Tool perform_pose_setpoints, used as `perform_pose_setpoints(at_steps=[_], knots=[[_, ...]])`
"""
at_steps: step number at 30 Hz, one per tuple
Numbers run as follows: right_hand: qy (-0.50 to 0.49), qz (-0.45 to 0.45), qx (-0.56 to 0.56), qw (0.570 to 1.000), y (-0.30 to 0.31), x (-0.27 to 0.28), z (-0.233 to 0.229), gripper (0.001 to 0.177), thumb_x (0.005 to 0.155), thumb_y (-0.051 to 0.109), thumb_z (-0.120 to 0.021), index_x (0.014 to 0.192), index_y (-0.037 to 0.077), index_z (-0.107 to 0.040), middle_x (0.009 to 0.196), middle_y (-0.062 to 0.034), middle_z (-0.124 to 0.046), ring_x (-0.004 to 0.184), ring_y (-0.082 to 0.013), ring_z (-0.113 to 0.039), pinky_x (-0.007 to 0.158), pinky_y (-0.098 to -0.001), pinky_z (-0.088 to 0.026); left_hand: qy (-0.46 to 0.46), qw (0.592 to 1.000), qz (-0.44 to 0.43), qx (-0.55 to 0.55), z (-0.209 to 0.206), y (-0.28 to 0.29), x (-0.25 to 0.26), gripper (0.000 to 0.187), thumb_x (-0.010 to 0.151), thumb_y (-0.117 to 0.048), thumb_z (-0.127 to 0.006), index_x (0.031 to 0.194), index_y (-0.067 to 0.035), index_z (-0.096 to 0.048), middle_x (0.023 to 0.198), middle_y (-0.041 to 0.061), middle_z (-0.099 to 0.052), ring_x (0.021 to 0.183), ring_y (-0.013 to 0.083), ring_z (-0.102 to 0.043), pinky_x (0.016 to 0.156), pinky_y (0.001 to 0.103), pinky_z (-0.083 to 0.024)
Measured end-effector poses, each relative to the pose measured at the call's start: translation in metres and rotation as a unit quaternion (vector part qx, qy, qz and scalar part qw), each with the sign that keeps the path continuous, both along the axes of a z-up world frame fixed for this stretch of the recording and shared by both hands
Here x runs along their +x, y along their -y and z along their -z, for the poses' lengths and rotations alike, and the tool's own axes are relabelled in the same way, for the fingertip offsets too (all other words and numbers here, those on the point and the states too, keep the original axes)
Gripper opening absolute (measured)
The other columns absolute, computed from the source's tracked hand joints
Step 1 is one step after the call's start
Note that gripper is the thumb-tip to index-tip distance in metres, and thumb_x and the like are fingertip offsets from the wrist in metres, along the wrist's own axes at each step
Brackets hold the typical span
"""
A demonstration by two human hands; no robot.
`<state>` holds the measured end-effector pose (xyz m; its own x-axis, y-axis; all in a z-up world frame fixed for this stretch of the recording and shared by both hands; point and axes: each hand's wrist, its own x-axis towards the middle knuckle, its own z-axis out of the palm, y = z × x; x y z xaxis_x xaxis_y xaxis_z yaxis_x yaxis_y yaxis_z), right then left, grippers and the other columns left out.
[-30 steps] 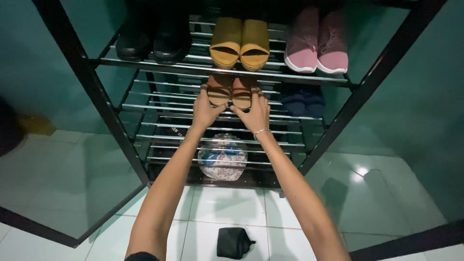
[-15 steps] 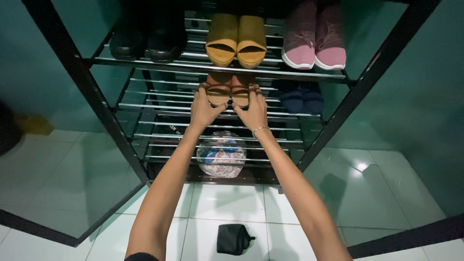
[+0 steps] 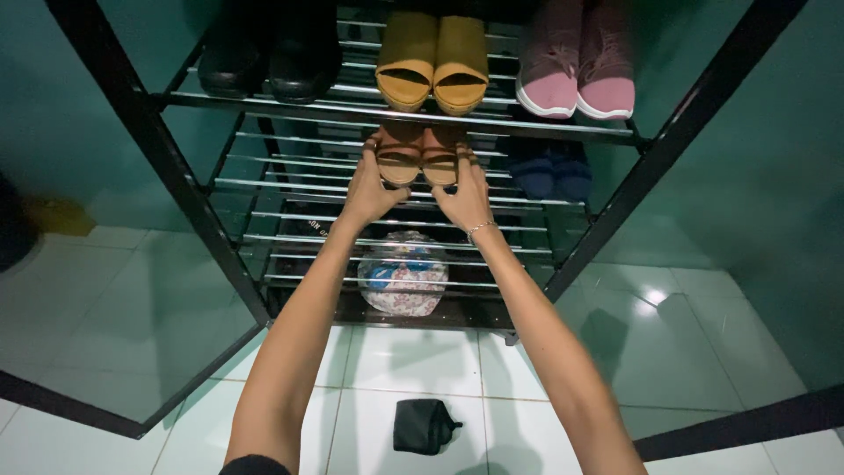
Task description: Cleaning a brown sandal with a cloth and placing it back in the shoe rack
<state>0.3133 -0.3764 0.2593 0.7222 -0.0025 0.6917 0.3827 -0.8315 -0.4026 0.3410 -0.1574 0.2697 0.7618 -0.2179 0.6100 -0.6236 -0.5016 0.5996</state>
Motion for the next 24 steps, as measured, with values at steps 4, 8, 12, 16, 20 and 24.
perform_pose_setpoints(at_steps=[4, 8, 12, 16, 20, 24], knots=[[-0.01, -0.028, 0.052, 0.998, 0.009, 0.009, 0.007, 0.072, 0.09, 0.02, -0.065, 0.154, -0.003, -0.042, 0.131, -0.0286, -0.062, 0.121, -0.0451, -0.058, 0.106, -0.0501, -0.047, -0.023, 0.999, 0.019, -0.041, 0.013, -0.001, 0.015, 0.099, 0.076, -0.023, -0.083, 0.153, -0.003, -0.023, 0.139, 0.026, -0.055, 0.129, 0.0428, -0.056, 0.107, 0.046, -0.047], [-0.069, -0.037, 0.196, 0.978, 0.011, 0.006, -0.001, 0.065, 0.096, 0.023, -0.053, 0.156, 0.0, -0.045, 0.12, -0.0267, -0.069, 0.108, -0.0391, -0.068, 0.098, -0.0453, -0.052, -0.05, 0.993, 0.039, -0.104, 0.008, -0.002, 0.01, 0.088, 0.087, -0.024, -0.07, 0.159, -0.004, -0.024, 0.147, 0.025, -0.056, 0.135, 0.0389, -0.058, 0.112, 0.043, -0.046], [-0.022, -0.071, 0.11, 0.991, 0.013, 0.006, 0.0, 0.07, 0.093, 0.031, -0.069, 0.148, -0.005, -0.047, 0.125, -0.0243, -0.07, 0.115, -0.0377, -0.068, 0.101, -0.0436, -0.053, -0.086, 0.994, 0.003, -0.071, -0.005, 0.001, -0.002, 0.094, 0.087, -0.035, -0.076, 0.158, -0.005, -0.023, 0.146, 0.024, -0.056, 0.133, 0.0371, -0.058, 0.11, 0.043, -0.045], [-0.031, -0.065, 0.078, 0.994, 0.011, 0.001, -0.004, 0.092, 0.08, 0.041, -0.084, 0.146, -0.007, -0.042, 0.121, -0.0257, -0.068, 0.113, -0.0391, -0.066, 0.097, -0.0444, -0.052, -0.085, 0.995, -0.004, -0.048, -0.001, 0.002, -0.002, 0.111, 0.079, -0.044, -0.087, 0.155, -0.003, -0.018, 0.143, 0.024, -0.054, 0.13, 0.0375, -0.057, 0.106, 0.044, -0.046], [-0.015, -0.058, 0.065, 0.996, 0.016, 0.009, 0.004, 0.1, 0.078, 0.039, -0.085, 0.152, -0.009, -0.037, 0.123, -0.0282, -0.066, 0.114, -0.0415, -0.064, 0.097, -0.0461, -0.05, -0.02, 1.0, -0.012, 0.001, 0.007, 0.003, 0.003, 0.117, 0.074, -0.043, -0.091, 0.157, -0.004, -0.018, 0.142, 0.024, -0.058, 0.129, 0.0381, -0.06, 0.102, 0.046, -0.05], [0.009, -0.078, 0.079, 0.994, 0.016, 0.007, 0.005, 0.091, 0.08, 0.036, -0.081, 0.151, -0.007, -0.043, 0.126, -0.0262, -0.067, 0.118, -0.0393, -0.065, 0.101, -0.0448, -0.051, -0.035, 0.999, -0.023, 0.011, 0.004, 0.003, -0.002, 0.118, 0.076, -0.042, -0.09, 0.158, -0.004, -0.014, 0.136, 0.024, -0.062, 0.124, 0.0398, -0.062, 0.1, 0.047, -0.051]])
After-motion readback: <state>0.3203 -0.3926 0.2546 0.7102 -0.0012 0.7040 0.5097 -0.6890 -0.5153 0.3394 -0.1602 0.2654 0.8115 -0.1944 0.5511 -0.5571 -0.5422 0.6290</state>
